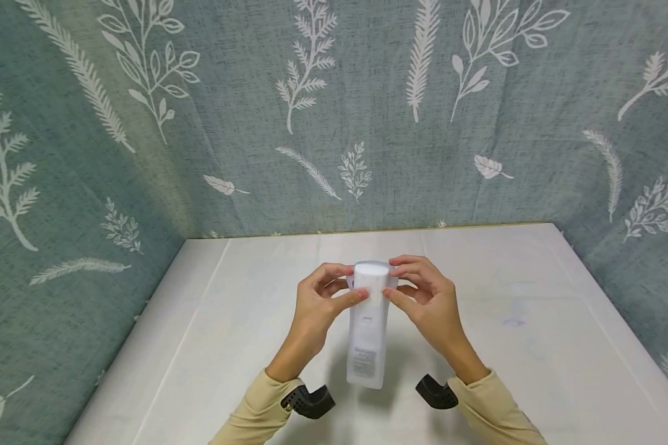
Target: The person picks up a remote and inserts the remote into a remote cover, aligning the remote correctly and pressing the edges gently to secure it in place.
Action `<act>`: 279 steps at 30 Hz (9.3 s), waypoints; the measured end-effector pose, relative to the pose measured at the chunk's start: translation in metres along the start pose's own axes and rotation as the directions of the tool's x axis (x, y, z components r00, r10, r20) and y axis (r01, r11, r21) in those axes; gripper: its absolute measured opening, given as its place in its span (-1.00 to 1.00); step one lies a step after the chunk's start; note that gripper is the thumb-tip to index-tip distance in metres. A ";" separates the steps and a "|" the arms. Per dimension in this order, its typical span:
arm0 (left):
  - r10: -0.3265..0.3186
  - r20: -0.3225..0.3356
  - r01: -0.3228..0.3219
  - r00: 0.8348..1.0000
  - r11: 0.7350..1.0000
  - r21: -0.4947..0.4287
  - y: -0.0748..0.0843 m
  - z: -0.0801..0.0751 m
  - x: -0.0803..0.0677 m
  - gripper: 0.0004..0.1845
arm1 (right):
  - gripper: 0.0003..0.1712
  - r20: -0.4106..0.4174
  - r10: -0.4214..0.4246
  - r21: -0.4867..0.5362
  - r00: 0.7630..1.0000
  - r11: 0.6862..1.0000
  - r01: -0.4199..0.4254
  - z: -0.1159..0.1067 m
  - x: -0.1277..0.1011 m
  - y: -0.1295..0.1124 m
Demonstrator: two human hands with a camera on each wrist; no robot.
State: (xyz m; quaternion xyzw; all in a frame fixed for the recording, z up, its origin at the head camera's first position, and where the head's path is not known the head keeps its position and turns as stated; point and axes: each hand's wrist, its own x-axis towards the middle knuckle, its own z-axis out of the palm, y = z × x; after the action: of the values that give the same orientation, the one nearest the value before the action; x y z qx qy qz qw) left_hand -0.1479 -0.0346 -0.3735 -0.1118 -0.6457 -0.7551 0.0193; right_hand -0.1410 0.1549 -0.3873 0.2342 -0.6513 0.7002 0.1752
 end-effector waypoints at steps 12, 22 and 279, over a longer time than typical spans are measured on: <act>0.094 0.033 -0.090 0.995 0.991 -0.100 -0.002 -0.003 -0.006 -0.64 | -0.83 0.137 0.182 -0.105 0.974 0.980 -0.169 -0.002 0.000 -0.010; 0.099 0.069 -0.090 0.993 0.987 -0.130 -0.002 -0.002 -0.008 -0.61 | -0.74 0.224 0.204 0.167 0.953 0.955 -0.244 -0.011 0.000 -0.002; -0.267 -0.136 0.274 0.954 0.961 0.034 -0.050 -0.003 0.026 -0.63 | -0.47 -0.149 0.639 -0.055 0.755 0.757 -0.651 0.019 -0.035 0.025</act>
State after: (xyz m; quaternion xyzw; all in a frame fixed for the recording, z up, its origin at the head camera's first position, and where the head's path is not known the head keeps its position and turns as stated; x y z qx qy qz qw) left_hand -0.1819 -0.0264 -0.4174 0.0278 -0.6718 -0.7392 -0.0391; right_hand -0.1239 0.1356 -0.4266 -0.0573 -0.7157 0.6955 -0.0259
